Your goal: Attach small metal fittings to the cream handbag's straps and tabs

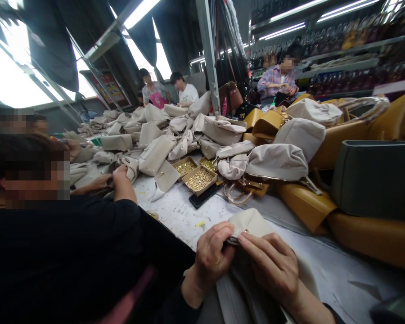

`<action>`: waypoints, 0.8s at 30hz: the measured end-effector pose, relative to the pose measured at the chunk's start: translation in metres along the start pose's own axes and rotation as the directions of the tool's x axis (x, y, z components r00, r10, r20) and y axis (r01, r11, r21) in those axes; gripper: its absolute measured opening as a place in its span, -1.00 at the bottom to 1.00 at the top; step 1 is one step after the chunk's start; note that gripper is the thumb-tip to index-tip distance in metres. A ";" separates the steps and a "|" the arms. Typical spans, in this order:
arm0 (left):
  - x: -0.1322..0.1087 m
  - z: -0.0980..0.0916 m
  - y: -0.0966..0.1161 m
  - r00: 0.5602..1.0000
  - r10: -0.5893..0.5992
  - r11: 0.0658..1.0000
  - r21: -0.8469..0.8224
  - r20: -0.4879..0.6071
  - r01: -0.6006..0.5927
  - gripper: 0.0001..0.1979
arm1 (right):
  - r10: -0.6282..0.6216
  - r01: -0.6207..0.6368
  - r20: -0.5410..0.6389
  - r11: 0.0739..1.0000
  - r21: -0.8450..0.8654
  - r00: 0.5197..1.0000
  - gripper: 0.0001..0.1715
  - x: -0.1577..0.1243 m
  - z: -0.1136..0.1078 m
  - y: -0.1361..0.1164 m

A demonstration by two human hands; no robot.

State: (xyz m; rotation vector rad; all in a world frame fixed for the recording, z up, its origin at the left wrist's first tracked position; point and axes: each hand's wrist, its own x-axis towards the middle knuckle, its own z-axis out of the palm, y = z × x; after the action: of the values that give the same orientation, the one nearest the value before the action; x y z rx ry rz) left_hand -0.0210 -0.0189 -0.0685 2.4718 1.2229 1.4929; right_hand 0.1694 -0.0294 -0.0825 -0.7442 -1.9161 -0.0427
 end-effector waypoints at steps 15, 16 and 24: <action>0.010 0.033 -0.018 0.938 -0.341 0.836 -0.437 0.059 0.332 -0.84 | 0.024 -0.024 -0.038 1.000 -0.015 0.999 -0.56 0.002 0.023 0.033; 0.011 0.033 -0.018 0.932 -0.355 0.822 -0.449 0.075 0.350 -0.84 | 0.023 -0.023 -0.041 0.999 -0.023 0.999 -0.58 0.002 0.024 0.034; 0.022 0.025 -0.033 0.916 -0.385 0.841 -0.364 0.117 0.400 -0.85 | 0.130 -0.139 -0.146 0.988 -0.060 0.981 -0.72 0.025 0.046 0.023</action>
State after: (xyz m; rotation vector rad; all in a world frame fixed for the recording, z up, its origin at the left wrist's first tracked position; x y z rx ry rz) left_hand -0.0176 0.0269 -0.0781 1.8556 1.1995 1.3982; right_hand 0.1370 0.0170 -0.0895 -0.8931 -1.7332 -0.0769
